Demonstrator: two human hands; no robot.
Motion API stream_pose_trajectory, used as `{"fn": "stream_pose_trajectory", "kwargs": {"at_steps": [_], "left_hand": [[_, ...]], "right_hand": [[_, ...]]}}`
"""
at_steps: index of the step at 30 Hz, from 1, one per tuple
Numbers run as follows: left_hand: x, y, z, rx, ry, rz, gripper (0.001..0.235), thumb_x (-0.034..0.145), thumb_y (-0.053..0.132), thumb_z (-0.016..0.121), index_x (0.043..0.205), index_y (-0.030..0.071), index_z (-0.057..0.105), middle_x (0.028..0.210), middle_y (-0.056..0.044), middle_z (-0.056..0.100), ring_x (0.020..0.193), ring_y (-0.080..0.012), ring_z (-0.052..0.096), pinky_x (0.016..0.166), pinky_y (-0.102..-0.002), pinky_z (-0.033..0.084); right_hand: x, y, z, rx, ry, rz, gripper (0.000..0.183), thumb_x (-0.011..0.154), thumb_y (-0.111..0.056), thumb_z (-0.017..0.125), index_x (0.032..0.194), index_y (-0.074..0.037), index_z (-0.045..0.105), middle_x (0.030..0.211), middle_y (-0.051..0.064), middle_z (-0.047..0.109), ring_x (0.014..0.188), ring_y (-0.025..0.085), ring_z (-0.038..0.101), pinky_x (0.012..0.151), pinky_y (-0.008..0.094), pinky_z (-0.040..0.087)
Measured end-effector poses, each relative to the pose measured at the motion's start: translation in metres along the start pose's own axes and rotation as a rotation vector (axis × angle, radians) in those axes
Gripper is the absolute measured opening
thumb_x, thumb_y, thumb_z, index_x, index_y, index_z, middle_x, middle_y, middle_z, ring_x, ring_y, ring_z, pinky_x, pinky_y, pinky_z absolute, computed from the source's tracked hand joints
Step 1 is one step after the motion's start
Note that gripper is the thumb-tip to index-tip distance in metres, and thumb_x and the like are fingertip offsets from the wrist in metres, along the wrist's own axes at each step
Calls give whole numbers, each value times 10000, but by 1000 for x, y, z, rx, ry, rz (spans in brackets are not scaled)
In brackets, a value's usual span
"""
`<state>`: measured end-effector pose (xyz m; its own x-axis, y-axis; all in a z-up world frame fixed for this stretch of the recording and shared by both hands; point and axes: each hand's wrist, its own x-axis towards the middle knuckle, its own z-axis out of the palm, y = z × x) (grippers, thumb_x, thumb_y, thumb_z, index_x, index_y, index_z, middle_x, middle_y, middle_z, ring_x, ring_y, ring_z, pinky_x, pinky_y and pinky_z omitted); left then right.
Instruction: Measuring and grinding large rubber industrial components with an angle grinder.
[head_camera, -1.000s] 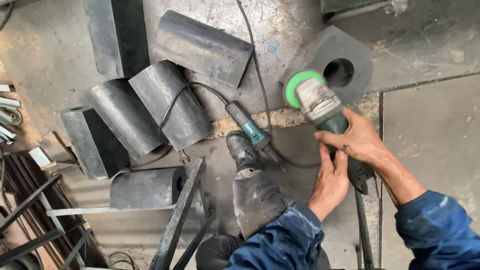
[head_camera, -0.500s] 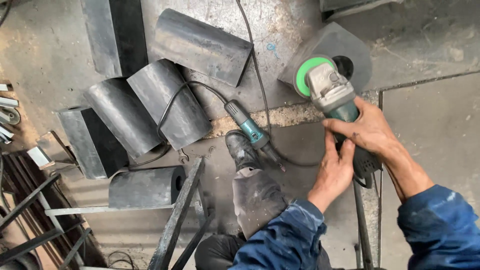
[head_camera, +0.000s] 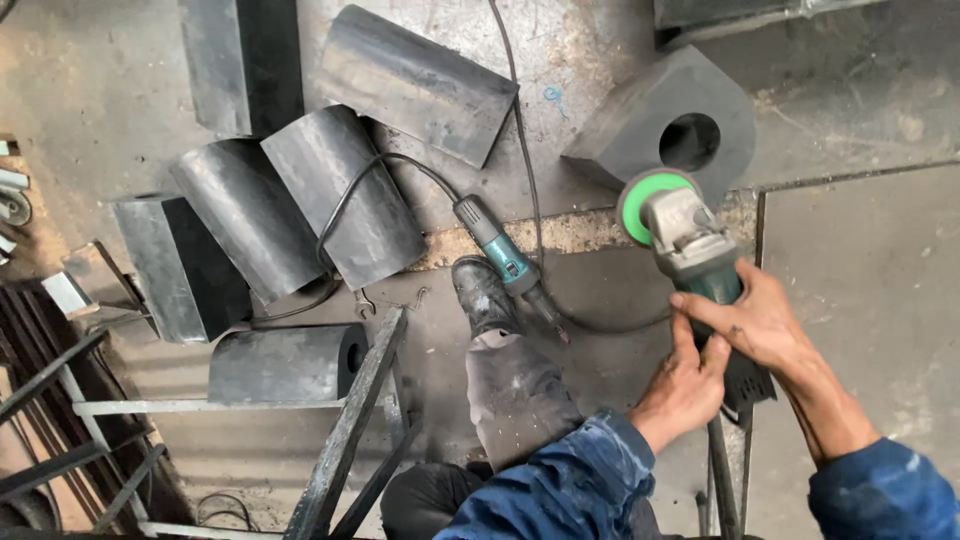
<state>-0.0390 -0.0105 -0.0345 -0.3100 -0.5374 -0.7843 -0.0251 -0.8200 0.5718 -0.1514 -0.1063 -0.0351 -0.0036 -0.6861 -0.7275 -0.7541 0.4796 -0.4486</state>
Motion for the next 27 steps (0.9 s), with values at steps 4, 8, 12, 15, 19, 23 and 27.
{"fn": "stream_pose_trajectory", "kwargs": {"at_steps": [4,8,12,15,19,23,27], "left_hand": [[-8,23,-7,25,-13,-120,863,1024,516,305,1639,148,-176,1435,-388,468,1303,-538,497,1106,-500,383],[1,22,-17,-25,83,-126,839,1024,535,284,1651,195,-158,1444,-364,474,1293,-543,493,1089,-502,400],[-10,34,-30,-58,163,-17,807,1054,533,301,1659,190,-108,1470,-375,461,1307,-552,491,1079,-511,414],[-13,37,-26,-40,55,-138,828,1015,547,282,1647,220,-143,1431,-360,491,1279,-543,506,1063,-510,414],[-4,4,-6,-30,18,-15,836,1047,538,296,1631,183,-186,1484,-361,444,1329,-533,482,1103,-502,397],[-8,26,-20,-38,47,-124,816,1030,532,292,1645,245,-160,1466,-353,467,1317,-534,478,1098,-506,388],[-6,28,-28,-64,146,-29,797,1034,518,300,1654,238,-114,1493,-333,444,1300,-532,495,1082,-501,412]], "right_hand": [[1,-7,1,0,13,-4,661,696,-357,863,1215,4,673,1055,158,755,943,229,699,859,397,552],[18,-41,6,-26,-6,-98,672,698,-361,859,1249,-25,671,1070,143,753,952,231,697,875,383,536],[15,-50,13,20,-4,-126,666,707,-349,849,1263,-29,669,1070,134,755,965,219,697,881,373,538],[14,-26,11,35,8,-129,654,712,-334,856,1252,-16,669,1079,126,750,980,202,686,887,367,533],[-3,-18,7,151,0,24,608,700,-304,860,1200,-4,688,1049,134,759,937,205,687,860,377,556],[9,-35,11,53,33,-24,592,717,-307,869,1192,-4,686,1054,128,751,948,196,685,868,369,544],[10,-56,16,95,21,-101,580,720,-301,849,1200,-18,689,1039,106,744,927,176,672,857,354,533]]}}
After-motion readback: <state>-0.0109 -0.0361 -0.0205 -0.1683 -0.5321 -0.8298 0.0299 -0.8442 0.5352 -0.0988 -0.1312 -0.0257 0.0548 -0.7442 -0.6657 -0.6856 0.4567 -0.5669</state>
